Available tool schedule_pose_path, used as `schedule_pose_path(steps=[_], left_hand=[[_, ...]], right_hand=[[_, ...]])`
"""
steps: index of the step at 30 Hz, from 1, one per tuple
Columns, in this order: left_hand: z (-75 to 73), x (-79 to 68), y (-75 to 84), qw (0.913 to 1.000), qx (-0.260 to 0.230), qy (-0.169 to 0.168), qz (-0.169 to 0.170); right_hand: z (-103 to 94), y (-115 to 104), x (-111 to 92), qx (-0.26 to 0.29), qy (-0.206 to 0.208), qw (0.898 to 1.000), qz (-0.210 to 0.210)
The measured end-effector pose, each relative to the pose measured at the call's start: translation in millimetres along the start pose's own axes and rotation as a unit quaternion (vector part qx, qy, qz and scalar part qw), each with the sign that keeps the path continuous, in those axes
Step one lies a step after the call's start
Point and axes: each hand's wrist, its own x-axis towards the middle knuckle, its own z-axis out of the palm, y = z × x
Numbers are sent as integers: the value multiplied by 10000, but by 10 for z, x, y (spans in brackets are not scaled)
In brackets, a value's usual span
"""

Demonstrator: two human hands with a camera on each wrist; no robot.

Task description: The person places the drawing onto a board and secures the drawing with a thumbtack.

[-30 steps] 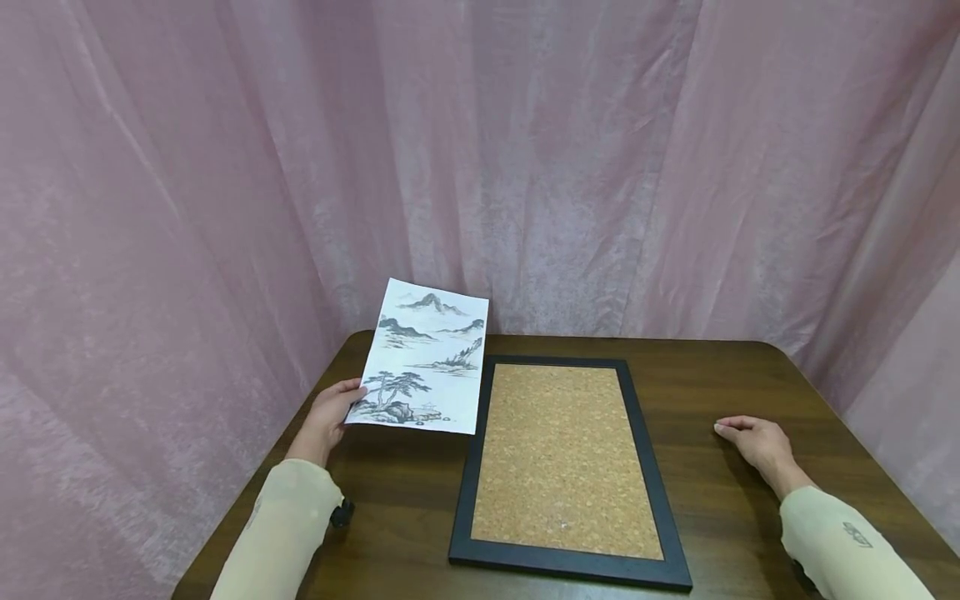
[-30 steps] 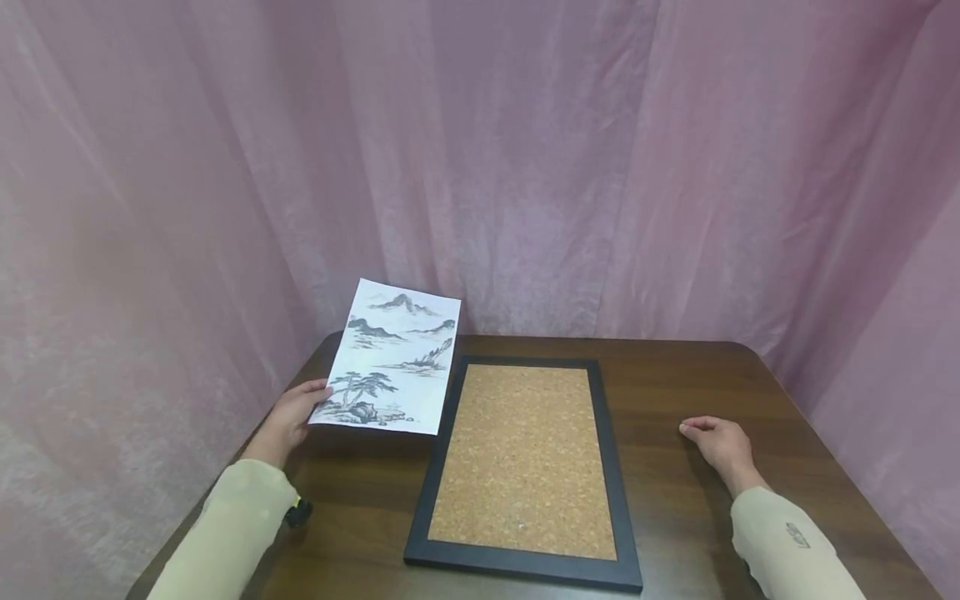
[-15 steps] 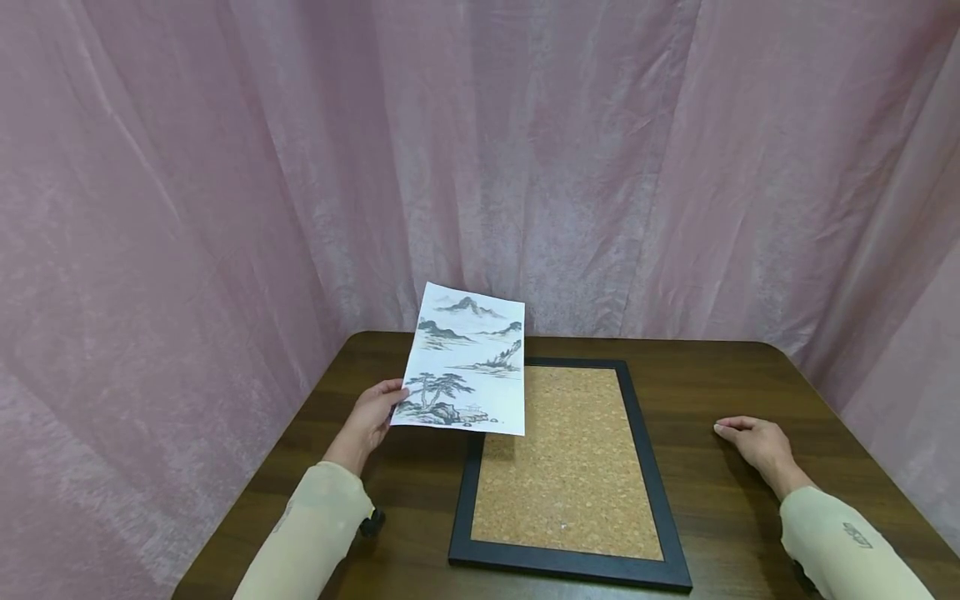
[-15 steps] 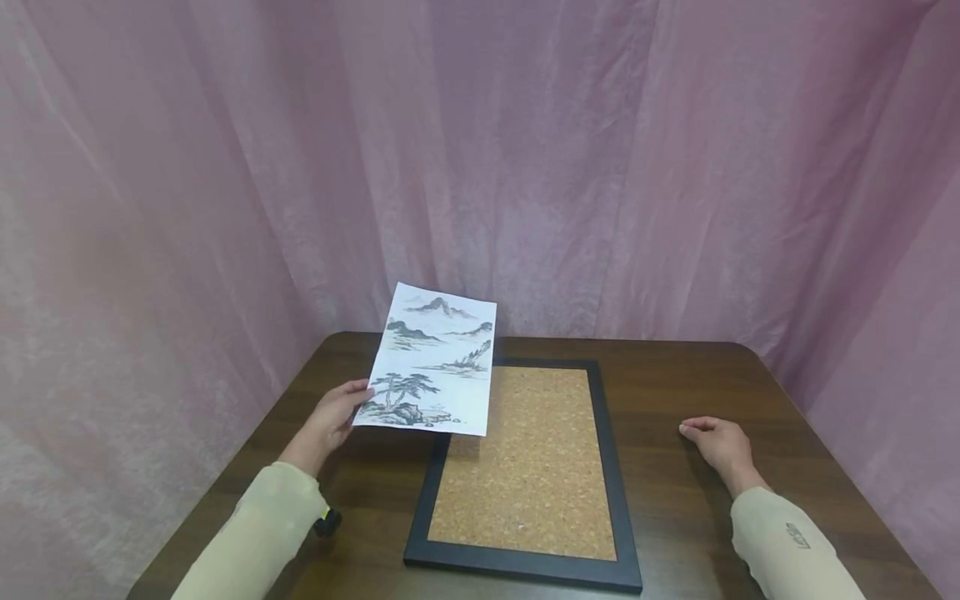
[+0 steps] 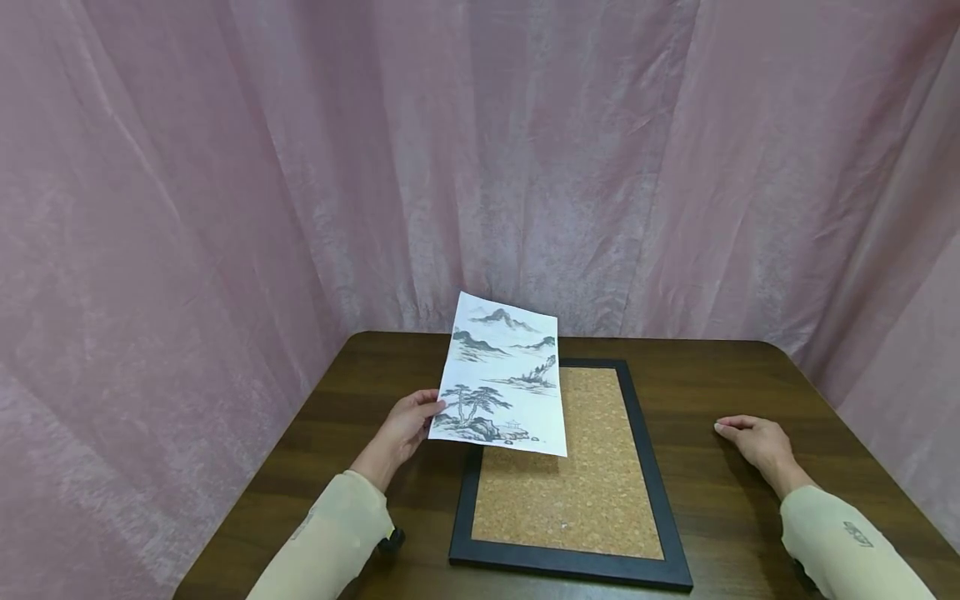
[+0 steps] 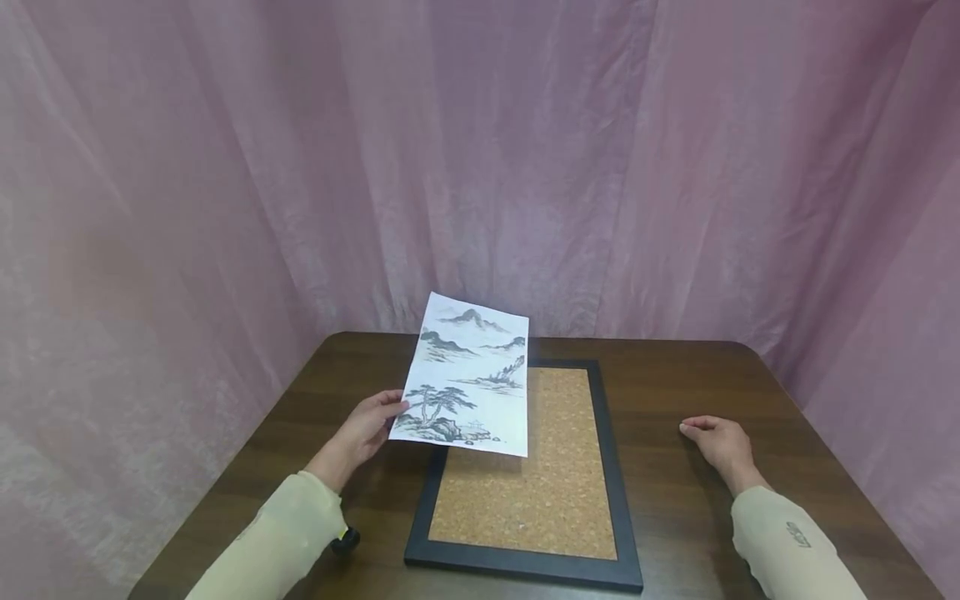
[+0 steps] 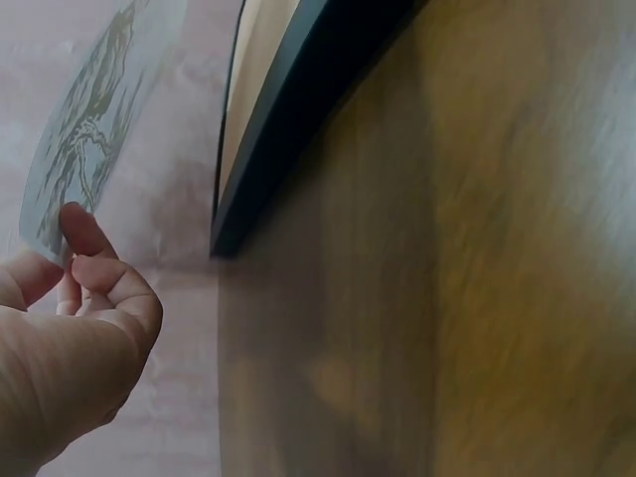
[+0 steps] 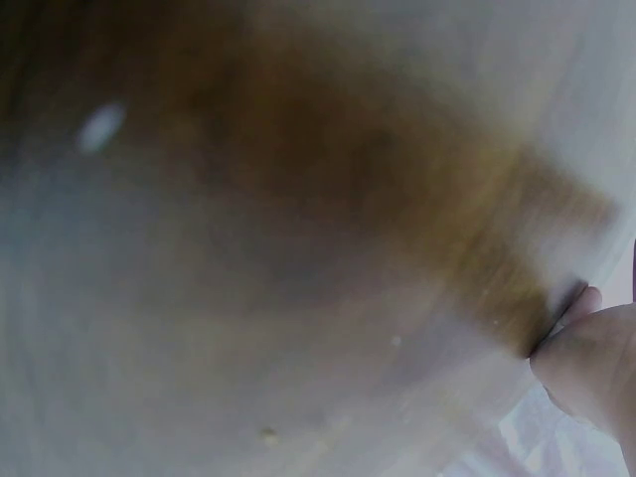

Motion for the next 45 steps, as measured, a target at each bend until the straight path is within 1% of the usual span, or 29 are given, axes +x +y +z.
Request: schedule_pose_path(steps=[4,11,18,21,24,30,33,37,39,41,43,45], left_hand=[[121,-63,-89,9998,0,-186,0],[300,-198,-224,9984,319,-418,-224],[461,-371,-335,9949,559,-802,-228],[500,-458,-363,9927,757,-912,-226],[529,-539,-381,9902,998,-950,-241],[574,-684,-381,9836,1415,-1033,-435],[581,-727,-375,9808,1558,-1062,-487],[564,-754,-373,9768,1690,-1243,-433],[549,-760,-372,9728,1801,-1409,-369],[528,-764,-357,9655,2066,-1559,-294],[503,-761,-333,9538,2487,-1680,-137],[479,-741,-311,9363,3081,-1674,177]], right_hand=[[11,18,0,11,4,10000,0],[19,5,-9,-26,-3,10000,-43],[13,-11,-4,-26,-34,10000,-84],[19,-10,-13,6,-51,10000,-66],[22,-12,-15,40,-45,10000,-61],[39,-21,-14,28,-25,10000,-75],[31,-29,-8,-6,15,9999,-103],[28,-25,-10,3,23,10000,-93],[31,-16,-12,10,9,10000,-85],[32,-11,-13,13,-29,10000,-93],[33,-8,-10,27,-43,9999,-110],[26,-10,-7,28,-47,9999,-125]])
